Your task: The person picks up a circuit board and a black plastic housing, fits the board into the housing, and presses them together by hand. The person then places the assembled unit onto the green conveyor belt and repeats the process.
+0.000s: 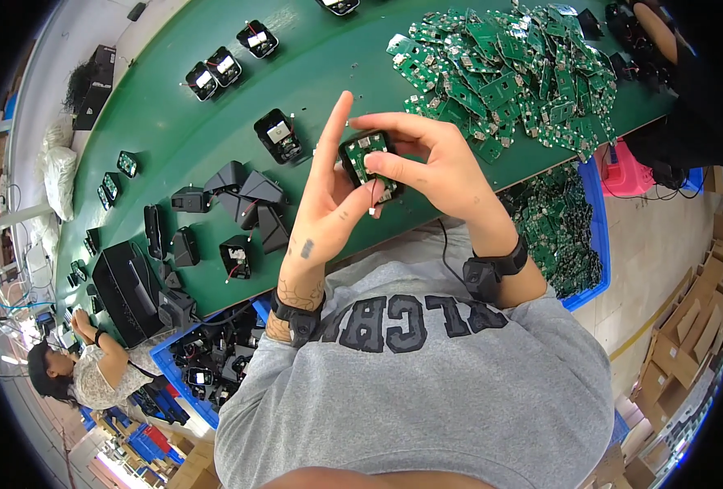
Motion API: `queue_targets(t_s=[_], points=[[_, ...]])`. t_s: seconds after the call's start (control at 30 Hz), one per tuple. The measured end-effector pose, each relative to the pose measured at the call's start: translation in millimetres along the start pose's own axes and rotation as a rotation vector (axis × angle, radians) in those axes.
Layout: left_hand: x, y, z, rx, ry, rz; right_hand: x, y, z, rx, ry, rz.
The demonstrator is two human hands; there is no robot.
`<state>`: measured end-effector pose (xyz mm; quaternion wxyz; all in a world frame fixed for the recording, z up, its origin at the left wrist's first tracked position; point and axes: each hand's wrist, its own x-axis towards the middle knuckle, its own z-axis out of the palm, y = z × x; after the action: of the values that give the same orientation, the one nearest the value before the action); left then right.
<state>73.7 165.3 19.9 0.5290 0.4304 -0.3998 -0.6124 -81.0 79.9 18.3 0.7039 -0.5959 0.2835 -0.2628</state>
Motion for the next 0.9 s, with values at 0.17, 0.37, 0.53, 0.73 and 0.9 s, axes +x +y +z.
queue_targets(t_s=[0.17, 0.37, 0.53, 0.73, 0.9], points=[[10, -1, 6, -0.022, 0.034, 0.038, 1, -2, 2, 0.157, 0.115, 0.007], [12, 1, 8, -0.135, 0.026, -0.028, 2, -14, 0, 0.059, 0.043, 0.027], [14, -7, 13, -0.282, 0.197, 0.102, 12, -12, 6, 0.009, 0.091, -0.110], [17, -8, -2, -0.073, 0.277, 0.321, 10, -11, 2, -0.776, 0.227, -0.765], [21, -4, -6, 0.199, 0.257, 0.240, 12, 1, 4, -0.673, 0.214, -0.770]])
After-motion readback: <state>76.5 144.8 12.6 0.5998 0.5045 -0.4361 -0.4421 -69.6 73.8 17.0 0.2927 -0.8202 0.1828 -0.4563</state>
